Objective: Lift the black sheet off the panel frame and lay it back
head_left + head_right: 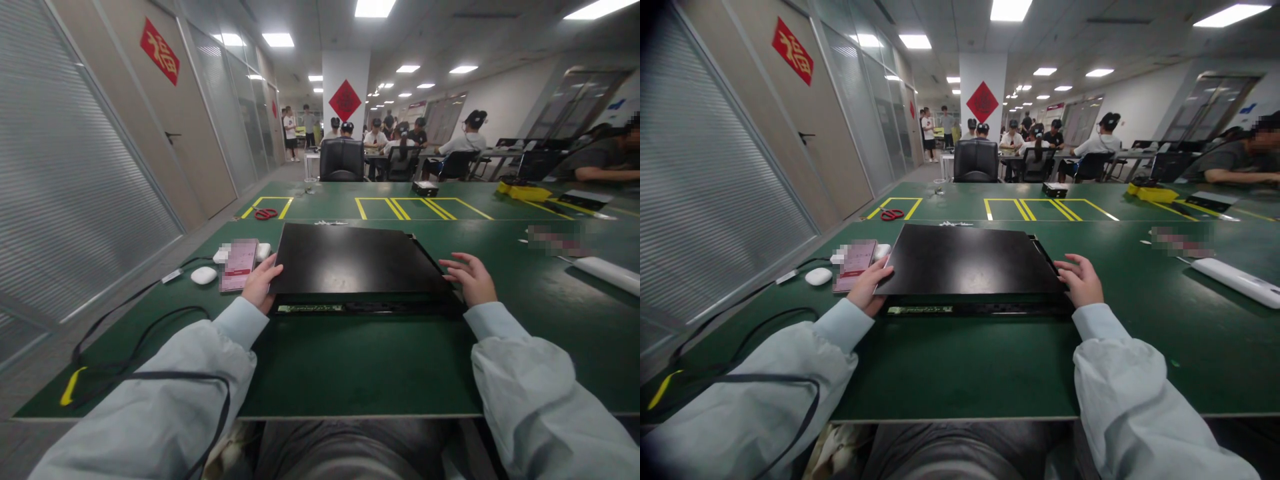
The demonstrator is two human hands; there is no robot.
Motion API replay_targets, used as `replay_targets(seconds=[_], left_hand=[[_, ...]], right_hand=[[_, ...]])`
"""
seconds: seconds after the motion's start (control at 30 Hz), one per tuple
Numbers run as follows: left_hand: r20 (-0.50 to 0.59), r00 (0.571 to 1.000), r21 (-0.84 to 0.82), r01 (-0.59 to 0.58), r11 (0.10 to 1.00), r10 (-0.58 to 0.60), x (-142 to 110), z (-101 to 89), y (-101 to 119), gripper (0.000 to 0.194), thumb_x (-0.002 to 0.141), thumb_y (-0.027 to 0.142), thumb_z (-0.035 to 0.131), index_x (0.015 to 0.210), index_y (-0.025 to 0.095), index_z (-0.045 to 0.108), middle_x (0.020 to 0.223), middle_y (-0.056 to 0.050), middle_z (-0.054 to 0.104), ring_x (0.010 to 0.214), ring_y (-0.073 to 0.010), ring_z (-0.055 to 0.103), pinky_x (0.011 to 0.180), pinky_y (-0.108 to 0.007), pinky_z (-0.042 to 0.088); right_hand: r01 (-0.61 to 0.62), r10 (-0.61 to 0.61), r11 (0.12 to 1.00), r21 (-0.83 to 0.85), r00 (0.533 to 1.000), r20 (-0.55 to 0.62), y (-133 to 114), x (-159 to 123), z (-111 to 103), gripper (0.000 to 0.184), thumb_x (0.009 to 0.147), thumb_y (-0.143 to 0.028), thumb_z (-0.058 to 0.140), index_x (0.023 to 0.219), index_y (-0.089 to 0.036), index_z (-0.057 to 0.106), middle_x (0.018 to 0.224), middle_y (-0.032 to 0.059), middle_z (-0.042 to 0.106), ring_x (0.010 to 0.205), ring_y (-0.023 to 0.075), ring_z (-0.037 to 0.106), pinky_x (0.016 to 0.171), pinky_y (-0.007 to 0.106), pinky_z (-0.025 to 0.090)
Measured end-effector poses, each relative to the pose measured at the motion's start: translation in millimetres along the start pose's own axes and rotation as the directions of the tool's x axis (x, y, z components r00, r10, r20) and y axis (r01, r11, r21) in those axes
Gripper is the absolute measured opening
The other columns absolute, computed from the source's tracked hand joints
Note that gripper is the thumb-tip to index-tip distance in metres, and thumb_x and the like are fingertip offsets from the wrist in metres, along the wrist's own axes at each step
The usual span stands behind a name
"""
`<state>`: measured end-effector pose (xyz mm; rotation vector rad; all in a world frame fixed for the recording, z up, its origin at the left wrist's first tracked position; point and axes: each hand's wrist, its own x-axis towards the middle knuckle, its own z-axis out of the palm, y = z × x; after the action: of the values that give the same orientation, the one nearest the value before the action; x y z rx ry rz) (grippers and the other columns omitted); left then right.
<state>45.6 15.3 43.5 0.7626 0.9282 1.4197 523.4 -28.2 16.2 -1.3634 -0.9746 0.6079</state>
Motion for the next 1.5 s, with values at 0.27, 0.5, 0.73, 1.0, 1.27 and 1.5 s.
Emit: replay_targets(seconds=[0.27, 0.5, 0.73, 1.0, 1.27, 1.5], left_hand=[[-0.002, 1.000, 0.012, -0.003, 1.000, 0.003, 2, -2.3, -2, 0.049, 0.067, 0.011, 0.086, 0.113, 0.014, 0.069, 0.090, -0.007, 0.082, 0.090, -0.0248, 0.079, 0.076, -0.031, 0.063], [-0.003, 1.000, 0.043, 0.003, 0.999, -0.003, 0, 0.3, -3, 0.045, 0.067, 0.008, 0.089, 0.104, 0.017, 0.065, 0.080, -0.001, 0.078, 0.073, -0.0201, 0.076, 0.069, -0.029, 0.062], [-0.006, 0.999, 0.080, 0.035, 0.996, -0.035, 0, -0.7, -6, 0.044, 0.067, 0.009, 0.091, 0.101, 0.018, 0.064, 0.078, -0.001, 0.077, 0.069, -0.0191, 0.074, 0.070, -0.030, 0.061], [0.004, 0.998, 0.079, 0.056, 0.995, -0.057, 0, 1.6, -2, 0.035, 0.073, 0.010, 0.087, 0.100, 0.018, 0.067, 0.083, -0.002, 0.077, 0.072, -0.0185, 0.073, 0.067, -0.028, 0.058], [0.100, 0.992, -0.027, 0.081, 0.996, -0.078, 5, -2.7, 0, 0.047, 0.064, 0.004, 0.074, 0.111, 0.012, 0.074, 0.104, -0.012, 0.081, 0.096, -0.0258, 0.076, 0.075, -0.029, 0.058], [0.103, 0.993, -0.009, 0.066, 0.998, -0.065, 5, -4.2, -3, 0.037, 0.070, 0.005, 0.076, 0.106, 0.012, 0.078, 0.101, -0.011, 0.082, 0.093, -0.0224, 0.076, 0.075, -0.026, 0.059]], right_hand=[[-0.054, 0.054, 0.998, -0.020, 0.999, 0.002, 11, 7, -5, 0.055, 0.072, -0.043, 0.077, 0.123, -0.028, 0.062, 0.115, 0.0052, 0.079, 0.077, 0.0218, 0.076, 0.072, 0.036, 0.065], [-0.011, 0.002, 0.994, -0.106, 0.996, -0.089, 15, 10, -7, 0.051, 0.077, -0.048, 0.071, 0.123, -0.028, 0.064, 0.112, 0.0054, 0.080, 0.072, 0.0212, 0.076, 0.063, 0.033, 0.063], [0.033, -0.067, 0.969, -0.243, 0.989, -0.133, 7, -2, -4, 0.046, 0.083, -0.050, 0.066, 0.123, -0.028, 0.069, 0.105, 0.0054, 0.082, 0.067, 0.0198, 0.074, 0.057, 0.030, 0.061], [0.050, -0.100, 0.945, -0.324, 0.985, -0.139, -1, -12, 3, 0.044, 0.084, -0.048, 0.066, 0.122, -0.027, 0.072, 0.101, 0.0056, 0.082, 0.068, 0.0206, 0.075, 0.055, 0.028, 0.058], [0.054, -0.094, 0.925, -0.375, 0.992, -0.090, 8, -8, -4, 0.048, 0.083, -0.054, 0.067, 0.124, -0.028, 0.072, 0.103, 0.0055, 0.083, 0.070, 0.0219, 0.076, 0.057, 0.031, 0.060], [0.075, -0.108, 0.931, -0.357, 0.991, -0.073, 13, -4, -7, 0.045, 0.084, -0.052, 0.067, 0.121, -0.027, 0.071, 0.103, 0.0070, 0.083, 0.078, 0.0241, 0.078, 0.063, 0.033, 0.062]])
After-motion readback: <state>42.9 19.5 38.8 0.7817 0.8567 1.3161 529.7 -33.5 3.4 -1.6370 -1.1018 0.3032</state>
